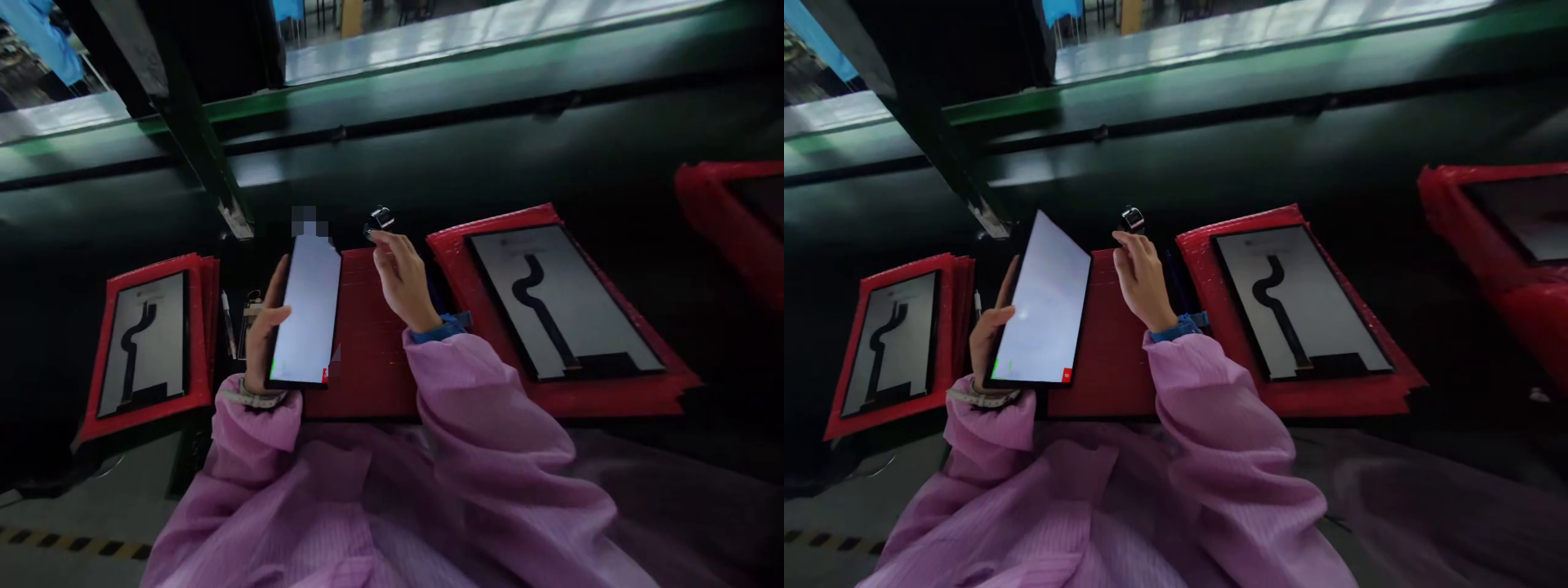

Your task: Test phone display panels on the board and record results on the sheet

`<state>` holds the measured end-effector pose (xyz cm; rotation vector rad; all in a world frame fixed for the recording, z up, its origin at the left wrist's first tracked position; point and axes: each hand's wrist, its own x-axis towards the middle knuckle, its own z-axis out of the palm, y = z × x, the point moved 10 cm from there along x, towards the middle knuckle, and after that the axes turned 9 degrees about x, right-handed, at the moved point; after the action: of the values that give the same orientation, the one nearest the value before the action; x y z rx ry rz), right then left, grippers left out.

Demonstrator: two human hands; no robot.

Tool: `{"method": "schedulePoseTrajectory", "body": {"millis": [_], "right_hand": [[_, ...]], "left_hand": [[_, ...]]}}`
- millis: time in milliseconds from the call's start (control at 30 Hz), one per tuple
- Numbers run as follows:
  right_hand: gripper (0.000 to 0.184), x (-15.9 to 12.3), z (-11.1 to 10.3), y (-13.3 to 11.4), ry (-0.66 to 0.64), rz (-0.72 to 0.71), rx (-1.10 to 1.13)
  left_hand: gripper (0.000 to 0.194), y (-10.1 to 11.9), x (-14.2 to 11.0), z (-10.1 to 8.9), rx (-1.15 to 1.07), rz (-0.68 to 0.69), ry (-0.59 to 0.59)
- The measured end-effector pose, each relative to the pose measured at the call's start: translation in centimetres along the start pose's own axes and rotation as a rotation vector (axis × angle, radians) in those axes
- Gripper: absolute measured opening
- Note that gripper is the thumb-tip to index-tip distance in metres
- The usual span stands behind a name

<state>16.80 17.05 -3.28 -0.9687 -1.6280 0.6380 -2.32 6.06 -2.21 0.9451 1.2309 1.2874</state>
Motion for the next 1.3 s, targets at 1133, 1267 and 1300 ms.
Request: {"method": "schedulePoseTrajectory", "body": {"millis": [1133, 1267, 1300], "right_hand": [[0.046, -3.2, 1.1, -7.6, -0.117, -0.183, -0.145], [0.046, -3.0, 1.1, -8.0, -0.112, -0.19, -0.206], [0.046, -3.0, 1.0, -8.1, -0.111, -0.192, -0.213]], "left_hand": [[0.045, -5.5, -4.3, -3.8, 1.775, 0.297, 0.05], [0.046, -5.2, -4.4, -3.7, 1.801, 0.307, 0.053], [0.046, -5.2, -4.4, -3.6, 1.805, 0.314, 0.049]]}}
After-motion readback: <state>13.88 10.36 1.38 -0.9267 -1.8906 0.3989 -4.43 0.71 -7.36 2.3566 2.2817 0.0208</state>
